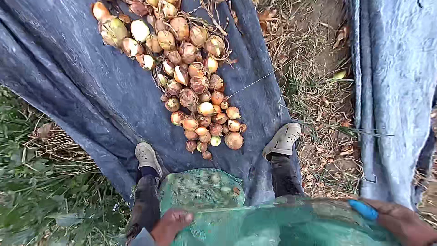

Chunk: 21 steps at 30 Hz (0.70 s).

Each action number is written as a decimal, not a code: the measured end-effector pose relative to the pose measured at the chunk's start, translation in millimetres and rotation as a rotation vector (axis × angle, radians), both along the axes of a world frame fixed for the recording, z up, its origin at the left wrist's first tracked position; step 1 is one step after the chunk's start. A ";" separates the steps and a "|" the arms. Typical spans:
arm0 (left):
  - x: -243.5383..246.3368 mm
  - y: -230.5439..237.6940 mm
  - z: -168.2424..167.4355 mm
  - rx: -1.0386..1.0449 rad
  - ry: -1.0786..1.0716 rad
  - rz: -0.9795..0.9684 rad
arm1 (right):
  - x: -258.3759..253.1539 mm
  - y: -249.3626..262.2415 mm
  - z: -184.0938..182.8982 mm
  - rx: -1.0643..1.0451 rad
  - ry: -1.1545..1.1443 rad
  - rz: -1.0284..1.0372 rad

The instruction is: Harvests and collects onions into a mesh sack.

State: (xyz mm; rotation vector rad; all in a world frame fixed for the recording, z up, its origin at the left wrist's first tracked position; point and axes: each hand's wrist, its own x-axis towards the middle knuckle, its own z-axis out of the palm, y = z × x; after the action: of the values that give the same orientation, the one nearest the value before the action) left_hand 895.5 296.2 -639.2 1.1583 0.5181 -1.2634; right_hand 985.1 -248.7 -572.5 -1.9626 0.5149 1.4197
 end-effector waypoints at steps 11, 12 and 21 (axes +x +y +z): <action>-16.6 -100.5 -304.0 0.673 0.364 -0.485 | 59.6 83.6 -298.2 -0.684 0.151 0.465; -12.4 -98.3 -308.6 0.725 0.357 -0.503 | 60.0 92.0 -307.6 -0.705 0.157 0.522; 61.5 40.9 -312.3 0.982 0.098 -0.654 | 41.6 172.9 -352.7 -0.506 0.164 0.535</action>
State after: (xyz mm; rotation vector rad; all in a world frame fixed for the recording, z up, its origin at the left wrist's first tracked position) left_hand 957.0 337.1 -951.5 2.2181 0.9304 -1.6749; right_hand 1026.7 -75.8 -925.2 -2.5289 0.4732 1.9342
